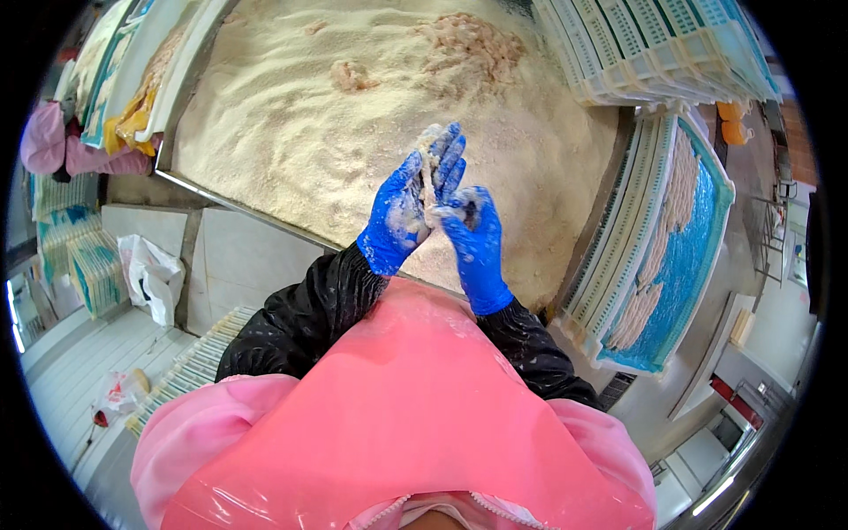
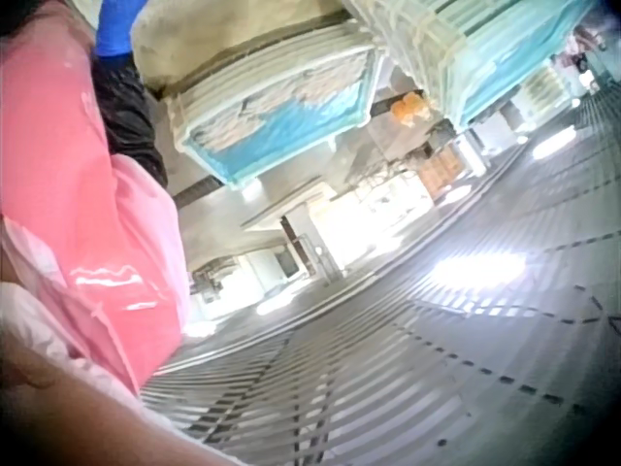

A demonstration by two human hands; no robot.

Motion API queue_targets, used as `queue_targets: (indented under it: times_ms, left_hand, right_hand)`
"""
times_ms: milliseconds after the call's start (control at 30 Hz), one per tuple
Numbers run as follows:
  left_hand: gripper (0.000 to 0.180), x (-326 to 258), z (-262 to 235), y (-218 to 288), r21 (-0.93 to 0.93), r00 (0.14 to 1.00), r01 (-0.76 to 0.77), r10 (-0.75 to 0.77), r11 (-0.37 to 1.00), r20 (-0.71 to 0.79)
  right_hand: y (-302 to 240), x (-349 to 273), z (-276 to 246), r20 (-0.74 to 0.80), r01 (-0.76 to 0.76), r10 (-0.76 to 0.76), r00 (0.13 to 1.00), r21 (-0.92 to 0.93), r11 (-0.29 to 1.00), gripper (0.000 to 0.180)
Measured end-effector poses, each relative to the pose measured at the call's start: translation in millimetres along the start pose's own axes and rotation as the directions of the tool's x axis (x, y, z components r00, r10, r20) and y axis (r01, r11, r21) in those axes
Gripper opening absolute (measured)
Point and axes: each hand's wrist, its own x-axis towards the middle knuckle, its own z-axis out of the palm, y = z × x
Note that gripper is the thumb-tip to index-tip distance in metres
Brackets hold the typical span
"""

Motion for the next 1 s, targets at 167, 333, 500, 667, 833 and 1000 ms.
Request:
queue_targets:
  times_ms: [167,333,500,667,833,1000]
  left_hand:
    - [0.049,-9,15,-43,0.530,0.981,-0.012,-0.091,0.848,0.169]
    - [0.054,-8,6,-90,0.771,0.995,-0.095,0.074,0.629,0.063]
    - [0.055,-6,8,-115,0.357,0.994,-0.086,0.102,0.930,-0.025]
    - [0.053,-13,24,-136,0.585,0.997,-0.050,0.071,0.809,-0.013]
    - [0.053,-11,39,-171,0.647,0.999,-0.047,0.048,0.761,0.016]
    - [0.055,-4,72,-216,0.921,0.991,-0.132,0.024,0.365,0.133]
  right_hand:
    - [0,2,-27,-0.055,0.342,-0.361,0.931,-0.217,0.914,0.063]
    - [23,-1,-33,-0.067,0.167,-0.157,0.985,0.194,0.967,0.076]
    - [21,-3,-48,-0.025,0.026,-0.015,1.000,0.584,0.811,0.064]
    - [6,-12,-65,-0.068,0.204,-0.193,0.979,0.340,0.918,0.066]
    - [-19,-31,-99,-0.074,0.145,-0.126,0.989,0.374,0.916,0.056]
    - [-34,-42,-140,-0.142,0.119,-0.050,0.989,0.531,0.839,0.056]
